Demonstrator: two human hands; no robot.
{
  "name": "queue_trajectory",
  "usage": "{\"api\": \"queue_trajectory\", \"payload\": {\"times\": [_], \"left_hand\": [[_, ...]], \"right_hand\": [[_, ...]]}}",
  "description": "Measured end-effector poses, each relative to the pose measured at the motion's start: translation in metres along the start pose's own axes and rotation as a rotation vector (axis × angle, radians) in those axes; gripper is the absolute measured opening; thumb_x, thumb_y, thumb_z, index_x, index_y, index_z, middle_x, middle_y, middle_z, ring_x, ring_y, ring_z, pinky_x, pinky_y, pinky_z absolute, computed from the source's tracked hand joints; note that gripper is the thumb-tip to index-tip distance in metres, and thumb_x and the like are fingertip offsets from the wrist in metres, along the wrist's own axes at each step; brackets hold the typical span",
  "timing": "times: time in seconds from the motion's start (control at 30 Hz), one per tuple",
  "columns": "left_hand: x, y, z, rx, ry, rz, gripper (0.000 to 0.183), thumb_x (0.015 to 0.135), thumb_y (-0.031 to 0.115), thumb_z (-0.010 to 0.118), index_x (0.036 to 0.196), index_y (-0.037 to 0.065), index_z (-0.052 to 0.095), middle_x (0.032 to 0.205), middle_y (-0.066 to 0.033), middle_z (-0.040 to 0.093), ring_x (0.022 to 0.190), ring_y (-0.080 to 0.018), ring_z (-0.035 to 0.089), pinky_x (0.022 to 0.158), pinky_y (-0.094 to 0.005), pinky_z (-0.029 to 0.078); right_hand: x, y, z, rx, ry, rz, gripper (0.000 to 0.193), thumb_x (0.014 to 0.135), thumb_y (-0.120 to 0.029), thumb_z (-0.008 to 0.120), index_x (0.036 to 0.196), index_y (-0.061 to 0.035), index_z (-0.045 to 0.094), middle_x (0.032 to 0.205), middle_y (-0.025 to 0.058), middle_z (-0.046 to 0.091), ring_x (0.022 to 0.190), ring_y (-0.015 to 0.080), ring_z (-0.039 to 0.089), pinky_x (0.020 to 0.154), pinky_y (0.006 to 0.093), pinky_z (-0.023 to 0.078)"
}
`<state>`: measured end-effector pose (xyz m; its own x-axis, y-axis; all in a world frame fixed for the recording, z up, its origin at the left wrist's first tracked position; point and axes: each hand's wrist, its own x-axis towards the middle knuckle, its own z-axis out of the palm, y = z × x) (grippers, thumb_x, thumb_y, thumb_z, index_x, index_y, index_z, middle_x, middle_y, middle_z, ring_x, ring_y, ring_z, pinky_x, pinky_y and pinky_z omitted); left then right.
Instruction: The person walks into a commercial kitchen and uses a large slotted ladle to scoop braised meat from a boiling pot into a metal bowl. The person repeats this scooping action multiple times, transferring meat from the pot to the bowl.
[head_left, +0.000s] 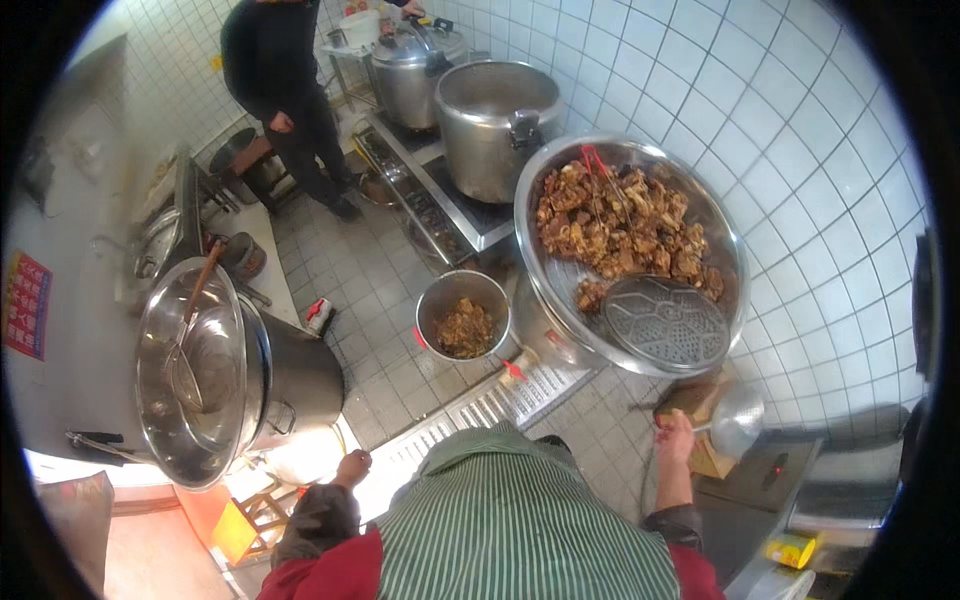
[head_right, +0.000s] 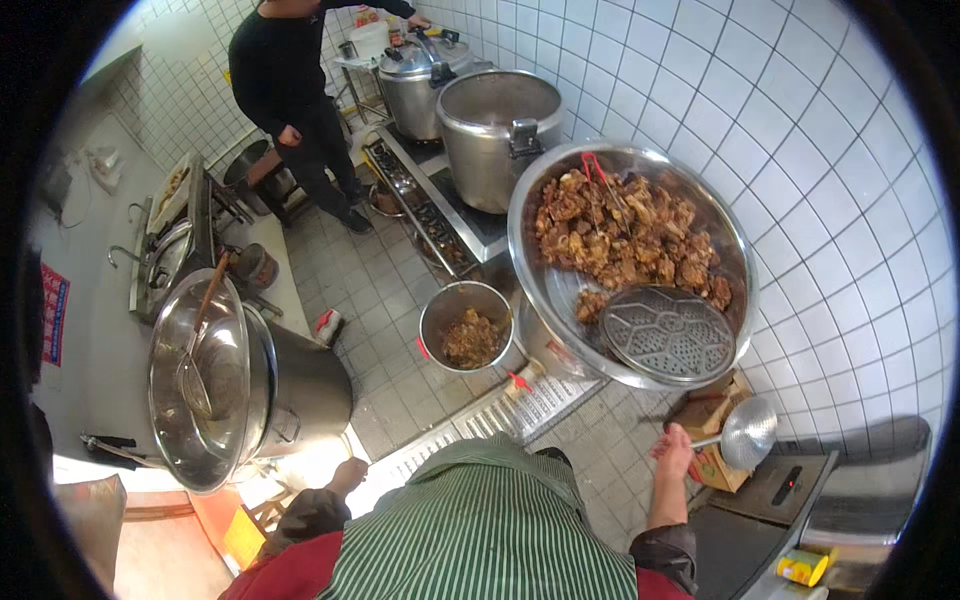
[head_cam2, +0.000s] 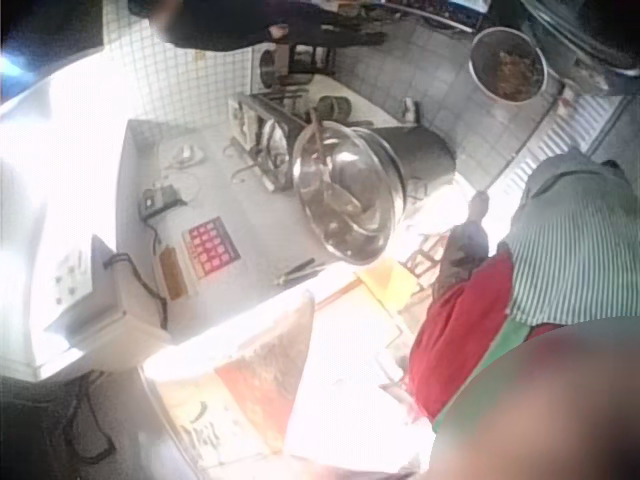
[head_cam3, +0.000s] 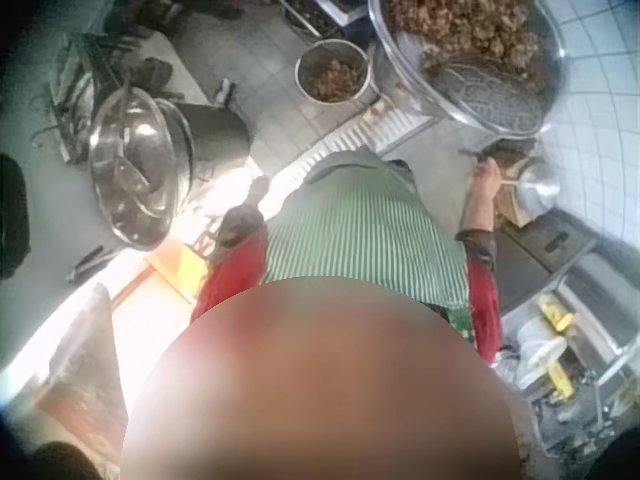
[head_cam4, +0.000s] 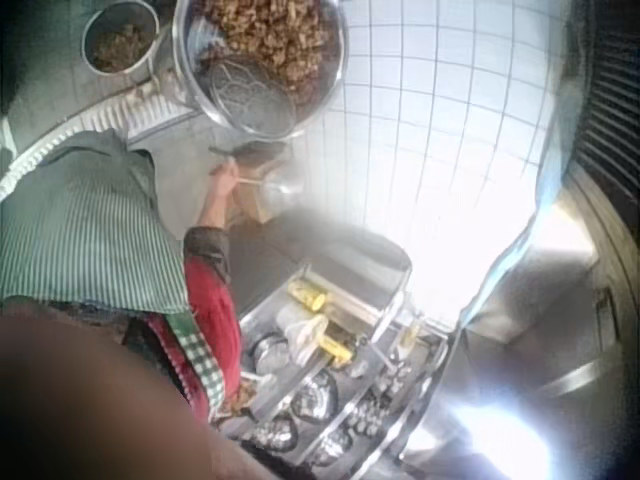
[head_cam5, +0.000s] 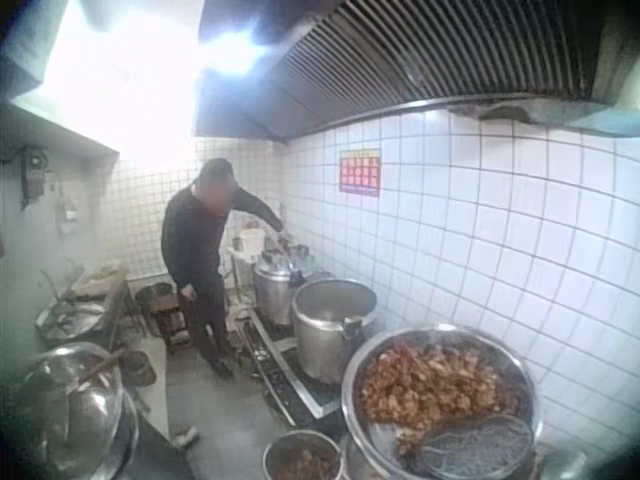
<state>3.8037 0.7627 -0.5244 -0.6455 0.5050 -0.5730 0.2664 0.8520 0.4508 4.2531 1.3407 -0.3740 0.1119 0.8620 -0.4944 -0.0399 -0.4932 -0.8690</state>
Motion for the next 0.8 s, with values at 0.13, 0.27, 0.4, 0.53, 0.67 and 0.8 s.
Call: {"api": "queue_trajectory", "payload": {"times": [0.13, 0.27, 0.4, 0.53, 0.67, 0.8], "left_hand": [[-0.013, 0.013, 0.001, -0.235, -0.010, -0.246, 0.028, 0.091, 0.023, 0.050, 0.087, 0.000, 0.065, 0.078, -0.0122, 0.067, 0.067, -0.0216, 0.067, 0.062, -0.0322, 0.054], [-0.048, 0.038, 0.031, -0.318, 0.017, -0.300, 0.032, 0.091, 0.034, 0.053, 0.091, 0.004, 0.065, 0.076, -0.0112, 0.069, 0.066, -0.0197, 0.069, 0.065, -0.0327, 0.055], [-0.098, 0.097, 0.071, -0.215, 0.016, -0.116, 0.030, 0.091, 0.030, 0.053, 0.090, 0.003, 0.067, 0.080, -0.0136, 0.069, 0.070, -0.0248, 0.069, 0.070, -0.0373, 0.055], [-0.111, 0.137, 0.110, 0.030, -0.133, 0.081, 0.035, 0.089, 0.031, 0.051, 0.085, 0.002, 0.069, 0.086, -0.0206, 0.068, 0.085, -0.0385, 0.065, 0.080, -0.0454, 0.053], [-0.109, 0.166, 0.151, -0.333, 0.060, -0.311, 0.040, 0.088, 0.036, 0.054, 0.104, 0.002, 0.068, 0.100, -0.0226, 0.068, 0.097, -0.0403, 0.063, 0.087, -0.0455, 0.049], [-0.124, 0.187, 0.177, -0.359, 0.158, -0.285, 0.033, 0.086, 0.033, 0.057, 0.101, 0.006, 0.069, 0.098, -0.0185, 0.069, 0.096, -0.0366, 0.064, 0.087, -0.0449, 0.049]], "right_hand": [[0.049, -0.038, 0.006, 0.052, -0.016, -0.034, 0.045, 0.091, -0.048, 0.061, 0.109, -0.0072, 0.057, 0.067, 0.0008, 0.052, 0.051, 0.0123, 0.048, 0.044, 0.0291, 0.041], [0.092, -0.066, 0.012, 0.083, 0.021, 0.075, 0.045, 0.091, -0.049, 0.061, 0.106, -0.0074, 0.059, 0.067, 0.0010, 0.052, 0.052, 0.0133, 0.048, 0.045, 0.0294, 0.041], [0.135, -0.060, 0.002, 0.145, -0.050, 0.176, 0.035, 0.090, -0.046, 0.063, 0.096, -0.0117, 0.057, 0.068, 0.0021, 0.053, 0.053, 0.0154, 0.047, 0.046, 0.0293, 0.040], [0.175, -0.069, -0.016, 0.085, -0.314, 0.183, 0.035, 0.094, -0.035, 0.057, 0.119, -0.0108, 0.055, 0.086, 0.0060, 0.064, 0.071, 0.0215, 0.059, 0.059, 0.0337, 0.047], [0.185, -0.095, -0.003, -0.641, 0.603, -0.397, 0.037, 0.096, -0.031, 0.056, 0.103, 0.0040, 0.067, 0.091, 0.0180, 0.066, 0.082, 0.0277, 0.062, 0.078, 0.0351, 0.051], [0.189, -0.127, 0.041, -0.694, 0.072, -0.830, 0.038, 0.098, -0.026, 0.054, 0.119, 0.0056, 0.059, 0.113, 0.0208, 0.065, 0.099, 0.0311, 0.063, 0.089, 0.0364, 0.049]]}}
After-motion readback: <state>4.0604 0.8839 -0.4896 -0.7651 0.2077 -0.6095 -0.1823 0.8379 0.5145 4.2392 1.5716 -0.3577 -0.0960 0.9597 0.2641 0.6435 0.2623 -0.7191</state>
